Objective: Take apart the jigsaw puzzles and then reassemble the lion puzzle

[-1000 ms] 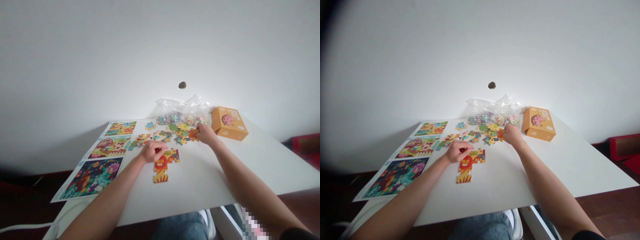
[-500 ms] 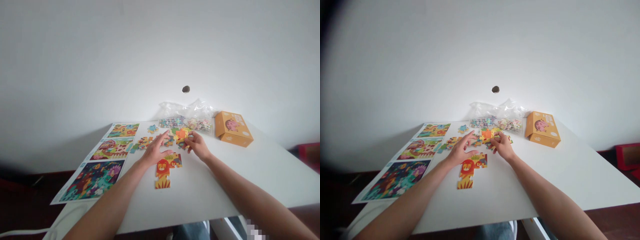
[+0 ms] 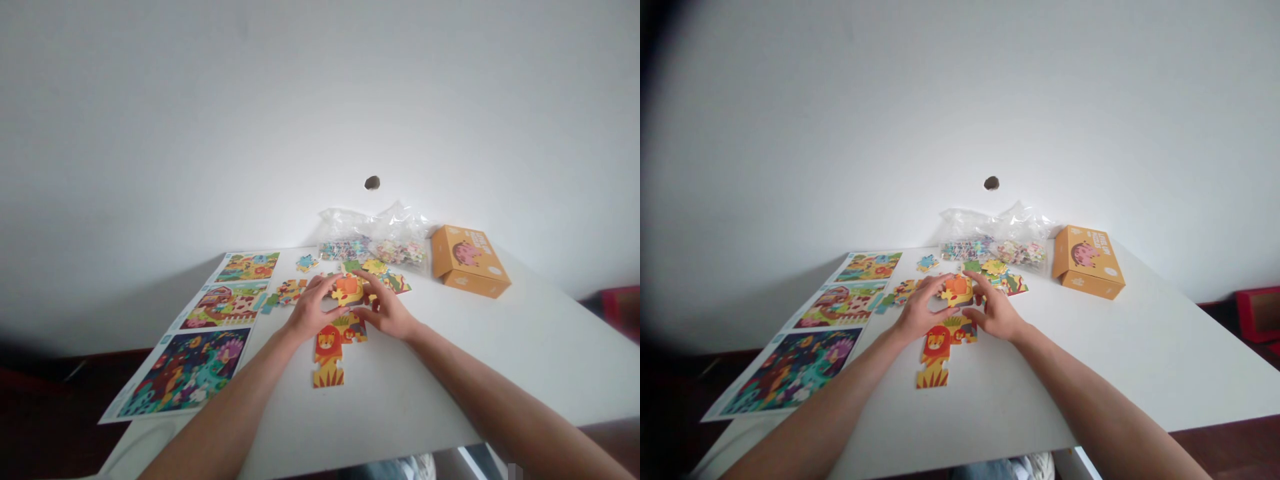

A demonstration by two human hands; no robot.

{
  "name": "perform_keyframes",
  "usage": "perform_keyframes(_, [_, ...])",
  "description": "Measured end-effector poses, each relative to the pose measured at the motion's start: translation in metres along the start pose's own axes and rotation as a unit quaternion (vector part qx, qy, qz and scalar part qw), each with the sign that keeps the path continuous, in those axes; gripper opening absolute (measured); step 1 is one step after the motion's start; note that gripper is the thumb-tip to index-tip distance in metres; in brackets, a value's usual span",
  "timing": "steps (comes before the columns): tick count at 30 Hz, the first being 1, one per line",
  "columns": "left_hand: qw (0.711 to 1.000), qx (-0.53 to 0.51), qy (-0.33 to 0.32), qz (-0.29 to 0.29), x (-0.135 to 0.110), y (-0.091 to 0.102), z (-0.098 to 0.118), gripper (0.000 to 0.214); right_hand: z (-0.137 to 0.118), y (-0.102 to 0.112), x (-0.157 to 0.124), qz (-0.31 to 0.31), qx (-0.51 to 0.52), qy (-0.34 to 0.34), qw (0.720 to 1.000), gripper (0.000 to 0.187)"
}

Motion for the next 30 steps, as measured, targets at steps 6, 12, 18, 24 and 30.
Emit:
perform_keyframes(6, [1.000, 0.014, -0.003, -0.001, 0.002, 0.002, 0.002, 0.069, -0.001, 0.013, 0.000, 0.016, -0.175, 0.043, 0.983, 0.065])
perform_keyframes(12, [1.000, 0.018, 0.005, -0.018, 0.001, -0.002, 0.000, 0.069, -0.009, 0.017, 0.000, 0.001, -0.220, 0.069, 0.973, 0.061])
perform_keyframes(18, [0.993, 0.094, 0.059, -0.037, 0.003, 0.000, -0.002, 0.070, 0.014, 0.029, 0.004, 0.066, -0.320, 0.001, 0.945, 0.062])
perform_keyframes(24, [0.942, 0.243, 0.222, -0.061, -0.005, -0.001, -0.027, 0.044, 0.047, 0.044, 0.003, 0.101, -0.402, -0.167, 0.895, 0.062])
perform_keyframes(30, [0.944, 0.228, 0.229, -0.065, -0.007, -0.004, -0.034, 0.045, 0.054, 0.043, 0.003, 0.092, -0.391, -0.197, 0.895, 0.064])
Point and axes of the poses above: each hand's wrist, its own x-axis towards the middle knuckle, its own y-axis out of the back of the hand, z = x × y, the point moved 4 cm from there along x, towards the middle knuckle, and after that the axes turned 6 degrees about -z, right-handed, at the moved point
